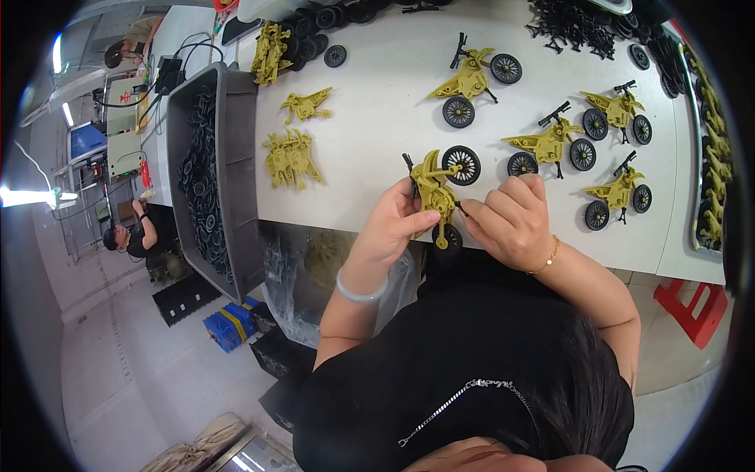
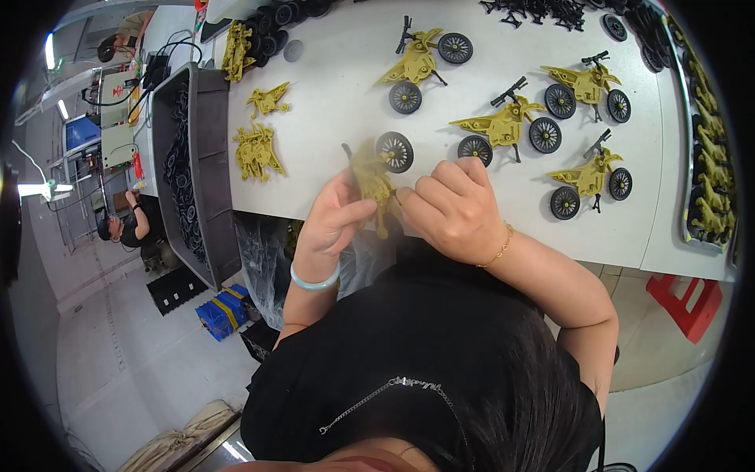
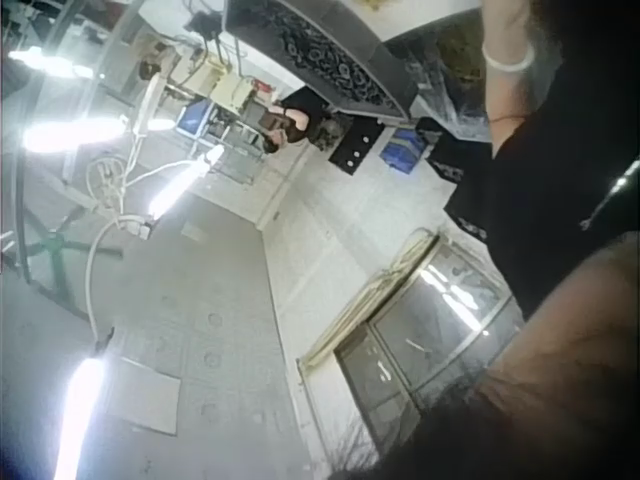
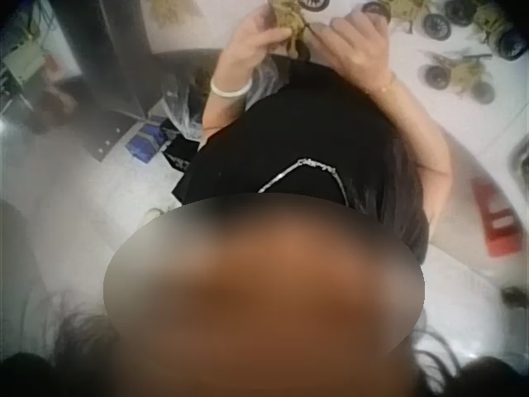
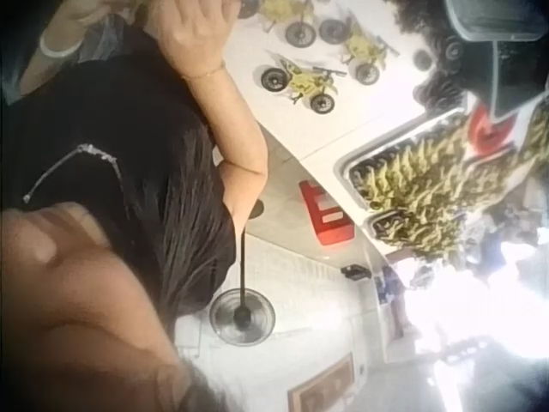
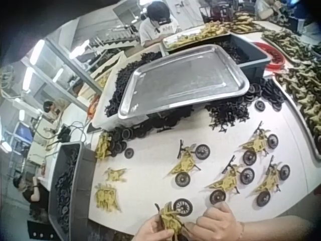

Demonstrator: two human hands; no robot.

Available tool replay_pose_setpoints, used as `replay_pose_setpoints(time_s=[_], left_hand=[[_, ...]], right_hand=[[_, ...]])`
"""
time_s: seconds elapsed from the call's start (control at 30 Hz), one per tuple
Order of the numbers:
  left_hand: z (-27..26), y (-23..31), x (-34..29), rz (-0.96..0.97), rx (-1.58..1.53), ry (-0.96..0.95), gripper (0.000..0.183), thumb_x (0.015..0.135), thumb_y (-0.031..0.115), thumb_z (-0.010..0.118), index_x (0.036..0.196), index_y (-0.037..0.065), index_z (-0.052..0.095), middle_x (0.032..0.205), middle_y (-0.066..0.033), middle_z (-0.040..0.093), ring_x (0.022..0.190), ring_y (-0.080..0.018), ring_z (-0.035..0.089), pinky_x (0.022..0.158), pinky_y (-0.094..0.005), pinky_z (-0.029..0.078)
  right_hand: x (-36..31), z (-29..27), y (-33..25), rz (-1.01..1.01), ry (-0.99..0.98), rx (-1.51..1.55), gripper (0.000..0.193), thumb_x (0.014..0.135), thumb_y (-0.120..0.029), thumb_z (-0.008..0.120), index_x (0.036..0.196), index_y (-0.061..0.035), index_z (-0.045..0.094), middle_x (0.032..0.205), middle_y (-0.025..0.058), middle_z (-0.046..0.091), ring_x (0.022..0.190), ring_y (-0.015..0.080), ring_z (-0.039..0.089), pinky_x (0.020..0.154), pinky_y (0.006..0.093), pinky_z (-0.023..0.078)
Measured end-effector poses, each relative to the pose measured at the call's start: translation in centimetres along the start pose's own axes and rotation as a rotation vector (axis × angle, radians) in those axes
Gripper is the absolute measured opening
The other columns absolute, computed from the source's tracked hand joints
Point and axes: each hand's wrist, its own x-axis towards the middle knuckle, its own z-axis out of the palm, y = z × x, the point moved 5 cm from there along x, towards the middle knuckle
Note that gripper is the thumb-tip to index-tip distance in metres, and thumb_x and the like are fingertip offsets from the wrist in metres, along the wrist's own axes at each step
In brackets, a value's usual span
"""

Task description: The person assembles small plastic toy motorcycles by hand, attaching plastic wheels and other plastic parts to the toy motorcycles.

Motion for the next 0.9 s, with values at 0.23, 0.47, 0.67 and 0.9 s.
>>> replay_pose_setpoints(time_s=[0.23,0.47,0.67,0.9], left_hand=[[2.4,0.6,0.2,-0.036,-0.075,-0.126,0.053,0.083,0.001,0.059,0.132,-0.002,0.040,0.120,-0.0121,0.053,0.114,-0.0197,0.050,0.100,-0.0335,0.038],[3.3,0.2,0.9,0.031,-0.184,-0.038,0.031,0.085,0.006,0.068,0.111,-0.003,0.054,0.100,-0.0114,0.062,0.092,-0.0220,0.063,0.087,-0.0363,0.051],[3.3,-0.4,0.9,0.027,-0.187,-0.041,0.028,0.085,0.008,0.069,0.108,-0.002,0.056,0.097,-0.0103,0.063,0.090,-0.0209,0.064,0.085,-0.0354,0.052],[3.3,-1.2,1.6,0.000,-0.265,-0.073,0.031,0.085,0.012,0.069,0.109,-0.001,0.056,0.099,-0.0095,0.062,0.090,-0.0202,0.063,0.083,-0.0347,0.052]], right_hand=[[0.1,-1.5,0.4,-0.056,-0.040,-0.071,0.018,0.066,-0.014,0.060,0.083,-0.0086,0.061,0.072,-0.0015,0.045,0.069,0.0150,0.047,0.067,0.0305,0.036],[0.4,-1.9,0.5,-0.074,-0.053,-0.082,0.018,0.067,-0.015,0.059,0.084,-0.0078,0.061,0.073,-0.0014,0.046,0.071,0.0146,0.047,0.069,0.0301,0.036],[0.1,-2.0,0.5,-0.137,0.020,-0.092,0.020,0.066,-0.014,0.060,0.084,-0.0072,0.062,0.071,-0.0017,0.045,0.068,0.0141,0.047,0.065,0.0287,0.036],[-0.2,-2.1,1.2,-0.119,-0.007,-0.072,0.022,0.067,-0.014,0.061,0.088,-0.0062,0.063,0.071,-0.0010,0.044,0.067,0.0146,0.047,0.062,0.0286,0.036]])
